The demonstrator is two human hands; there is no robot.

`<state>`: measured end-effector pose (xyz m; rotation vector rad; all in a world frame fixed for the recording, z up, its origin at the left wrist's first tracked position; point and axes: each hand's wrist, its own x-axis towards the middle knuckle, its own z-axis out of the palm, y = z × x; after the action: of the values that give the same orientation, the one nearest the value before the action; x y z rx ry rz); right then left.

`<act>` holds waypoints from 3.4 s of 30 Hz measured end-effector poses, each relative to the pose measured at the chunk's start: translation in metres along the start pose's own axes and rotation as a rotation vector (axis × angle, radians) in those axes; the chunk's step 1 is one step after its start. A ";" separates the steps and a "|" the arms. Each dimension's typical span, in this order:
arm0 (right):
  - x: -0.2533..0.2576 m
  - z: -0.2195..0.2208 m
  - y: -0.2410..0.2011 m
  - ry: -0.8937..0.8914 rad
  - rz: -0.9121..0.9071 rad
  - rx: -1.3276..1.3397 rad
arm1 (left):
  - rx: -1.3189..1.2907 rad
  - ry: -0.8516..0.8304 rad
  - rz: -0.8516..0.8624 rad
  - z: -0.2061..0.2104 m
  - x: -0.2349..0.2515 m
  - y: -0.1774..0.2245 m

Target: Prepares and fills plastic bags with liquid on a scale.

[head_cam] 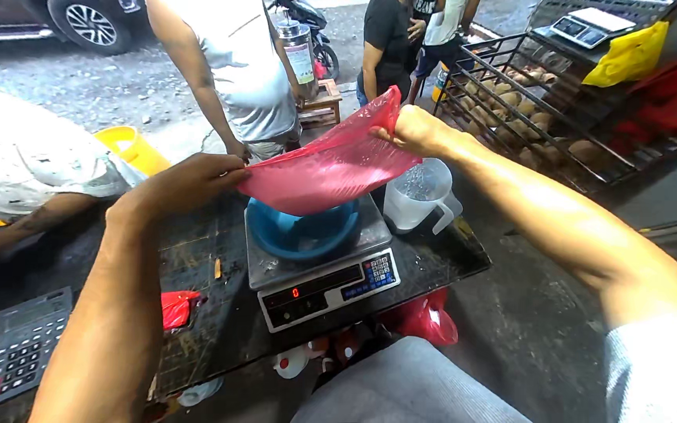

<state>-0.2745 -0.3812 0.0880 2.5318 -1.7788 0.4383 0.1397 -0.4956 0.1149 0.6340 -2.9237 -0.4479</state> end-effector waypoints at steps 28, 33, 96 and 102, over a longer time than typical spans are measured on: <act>-0.016 0.036 0.021 0.204 -0.014 0.027 | 0.079 -0.066 0.006 -0.021 0.023 0.011; -0.017 0.033 0.017 0.139 -0.023 0.027 | 0.063 -0.069 0.015 -0.007 0.021 0.005; 0.070 0.080 -0.154 -0.510 -0.413 -0.007 | -0.419 0.568 -0.334 0.135 -0.024 0.018; 0.061 0.096 -0.155 -0.616 -0.346 0.021 | -0.647 0.518 -0.290 0.133 -0.055 0.060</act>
<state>-0.0918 -0.3992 0.0330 3.1266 -1.3835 -0.3770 0.1432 -0.3853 0.0048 0.8946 -2.0384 -1.0203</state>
